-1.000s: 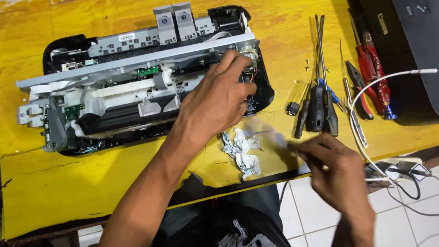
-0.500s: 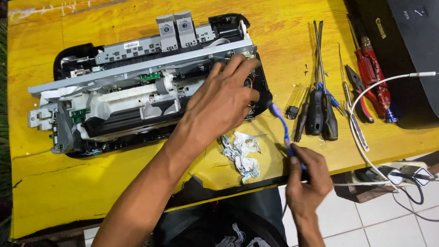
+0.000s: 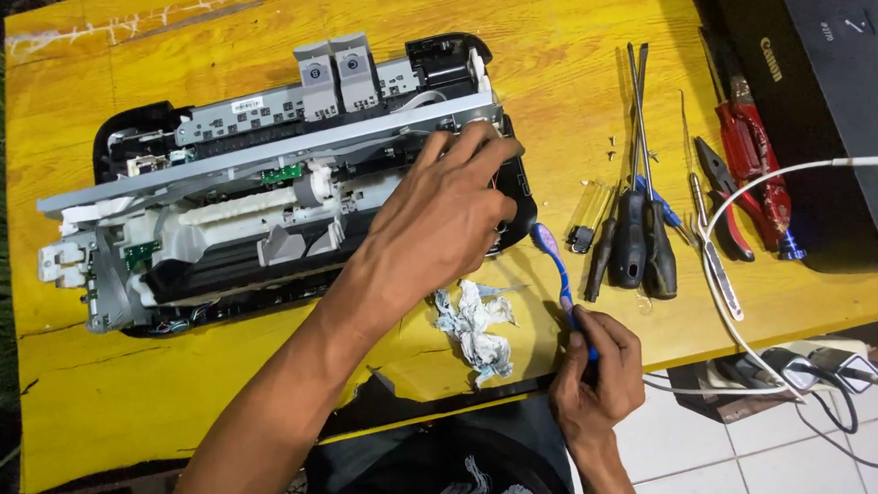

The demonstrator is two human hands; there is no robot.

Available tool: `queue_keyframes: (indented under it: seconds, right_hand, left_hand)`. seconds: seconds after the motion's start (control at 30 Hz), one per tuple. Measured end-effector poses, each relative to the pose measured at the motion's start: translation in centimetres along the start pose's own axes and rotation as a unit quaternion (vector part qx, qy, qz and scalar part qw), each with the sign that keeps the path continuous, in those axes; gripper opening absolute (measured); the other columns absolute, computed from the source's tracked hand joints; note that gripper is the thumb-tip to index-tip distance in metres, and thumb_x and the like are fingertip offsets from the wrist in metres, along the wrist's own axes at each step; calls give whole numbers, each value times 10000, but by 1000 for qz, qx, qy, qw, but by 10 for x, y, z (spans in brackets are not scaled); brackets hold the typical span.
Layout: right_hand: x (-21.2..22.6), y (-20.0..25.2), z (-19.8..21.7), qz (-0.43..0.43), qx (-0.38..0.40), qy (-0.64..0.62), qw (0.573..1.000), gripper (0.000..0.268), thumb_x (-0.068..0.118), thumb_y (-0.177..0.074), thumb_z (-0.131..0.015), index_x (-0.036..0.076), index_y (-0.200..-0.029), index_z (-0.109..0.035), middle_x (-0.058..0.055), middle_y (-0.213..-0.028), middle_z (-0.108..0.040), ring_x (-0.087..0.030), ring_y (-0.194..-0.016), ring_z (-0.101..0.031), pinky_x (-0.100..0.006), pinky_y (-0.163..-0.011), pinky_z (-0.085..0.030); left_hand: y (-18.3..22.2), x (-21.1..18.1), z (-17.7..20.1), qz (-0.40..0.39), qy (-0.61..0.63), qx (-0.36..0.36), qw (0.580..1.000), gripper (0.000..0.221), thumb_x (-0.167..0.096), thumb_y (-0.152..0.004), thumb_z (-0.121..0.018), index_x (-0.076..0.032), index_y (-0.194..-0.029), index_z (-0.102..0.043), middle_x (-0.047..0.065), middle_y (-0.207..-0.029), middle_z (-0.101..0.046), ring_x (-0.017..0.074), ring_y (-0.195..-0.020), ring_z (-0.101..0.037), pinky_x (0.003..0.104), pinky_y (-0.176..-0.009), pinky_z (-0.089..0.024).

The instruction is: The person cleans the internal components of a disassembled printer using a toothbrush and a cloth. They brush various parts, wipe surfaces, and reposition the printer to access different areas.

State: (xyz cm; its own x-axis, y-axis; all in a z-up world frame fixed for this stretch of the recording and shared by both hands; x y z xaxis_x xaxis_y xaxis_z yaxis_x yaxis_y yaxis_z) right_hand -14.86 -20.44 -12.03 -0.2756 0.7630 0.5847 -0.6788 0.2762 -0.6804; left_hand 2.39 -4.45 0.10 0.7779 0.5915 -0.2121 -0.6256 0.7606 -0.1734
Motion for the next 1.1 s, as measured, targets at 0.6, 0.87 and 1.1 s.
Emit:
queue_keyframes:
  seconds: [0.6, 0.87, 1.1]
  right_hand:
    - [10, -23, -26, -283, -19, -254, 925, 322, 196, -1086, -525, -27, -1313, -572, -82, -816, -579, -136, -638, -563, -253, -575, -496]
    - [15, -30, -24, -277, 30, -241, 930, 301, 176, -1060, -544, -23, -1274, -614, -134, -1118, -669, -160, -760, -608, -288, -667, -531]
    - [16, -39, -24, -204, 29, -219, 954, 242, -3, -1038, -551, -79, -1240, -659, -165, -953, -662, -194, -701, -655, -353, -698, -536]
  left_hand:
    - [6, 6, 6, 18, 57, 6, 998, 232, -163, -740, -867, -192, -969, -839, 116, -1396, -595, 325, -1297, -449, 533, -1004, -393]
    - [-2, -11, 10, 10, -25, 32, 999, 119, -26, -707, -823, -128, -767, -832, 169, -1355, -629, 394, -1334, -466, 618, -995, -415]
    - [3, -8, -1, 3, -84, 30, 996, 268, -197, -647, -925, -178, -901, -840, 160, -1295, -653, 365, -1291, -483, 519, -1039, -369]
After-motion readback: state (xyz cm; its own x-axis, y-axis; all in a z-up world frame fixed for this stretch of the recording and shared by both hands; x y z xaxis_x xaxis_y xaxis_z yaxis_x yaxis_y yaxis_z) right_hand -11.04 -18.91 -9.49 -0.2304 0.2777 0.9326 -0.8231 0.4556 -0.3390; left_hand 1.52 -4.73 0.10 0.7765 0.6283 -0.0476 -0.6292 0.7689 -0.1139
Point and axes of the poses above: each hand's wrist, its own y-axis away from the middle knuckle, its own z-axis out of the back of the hand, x = y × z, the point moved 2 cm from there along -y, towards the middle knuckle
